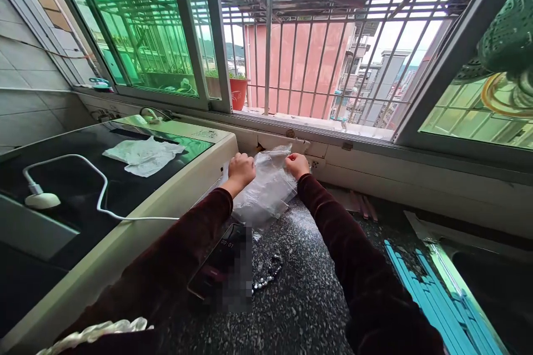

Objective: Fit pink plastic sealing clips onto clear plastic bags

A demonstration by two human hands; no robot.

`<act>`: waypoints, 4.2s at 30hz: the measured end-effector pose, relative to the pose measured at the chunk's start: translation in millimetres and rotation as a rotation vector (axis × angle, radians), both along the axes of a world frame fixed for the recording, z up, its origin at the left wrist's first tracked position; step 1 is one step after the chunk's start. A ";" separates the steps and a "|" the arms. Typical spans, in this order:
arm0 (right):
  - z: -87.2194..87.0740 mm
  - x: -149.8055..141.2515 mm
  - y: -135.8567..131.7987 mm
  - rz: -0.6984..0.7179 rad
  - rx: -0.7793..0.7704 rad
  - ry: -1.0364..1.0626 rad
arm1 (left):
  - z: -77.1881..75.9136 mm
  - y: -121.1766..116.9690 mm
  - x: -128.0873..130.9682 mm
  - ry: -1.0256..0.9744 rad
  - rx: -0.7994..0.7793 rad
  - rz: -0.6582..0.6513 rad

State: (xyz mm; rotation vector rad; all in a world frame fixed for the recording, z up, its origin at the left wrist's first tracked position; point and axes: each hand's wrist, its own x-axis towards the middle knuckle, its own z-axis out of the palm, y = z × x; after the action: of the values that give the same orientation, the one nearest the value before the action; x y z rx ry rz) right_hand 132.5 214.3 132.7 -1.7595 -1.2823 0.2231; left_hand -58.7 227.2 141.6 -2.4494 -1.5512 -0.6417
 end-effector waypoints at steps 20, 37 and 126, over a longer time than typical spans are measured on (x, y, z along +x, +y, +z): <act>-31.7 49.8 -291.7 0.007 -0.112 0.358 | -14.0 -179.3 29.5 0.189 0.185 -0.653; -97.6 13.2 -419.7 -0.046 -0.428 0.811 | -76.8 -246.3 13.7 0.295 0.083 -0.891; -106.8 17.7 -435.9 0.361 -0.202 -0.659 | -90.9 -288.6 -71.3 -0.511 -1.033 -0.951</act>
State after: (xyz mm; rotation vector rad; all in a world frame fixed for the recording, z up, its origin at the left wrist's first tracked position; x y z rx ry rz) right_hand 150.3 -221.6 25.8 -1.8281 -2.1184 -0.0387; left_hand -130.0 -61.4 50.7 -4.1474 -0.7483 -0.7191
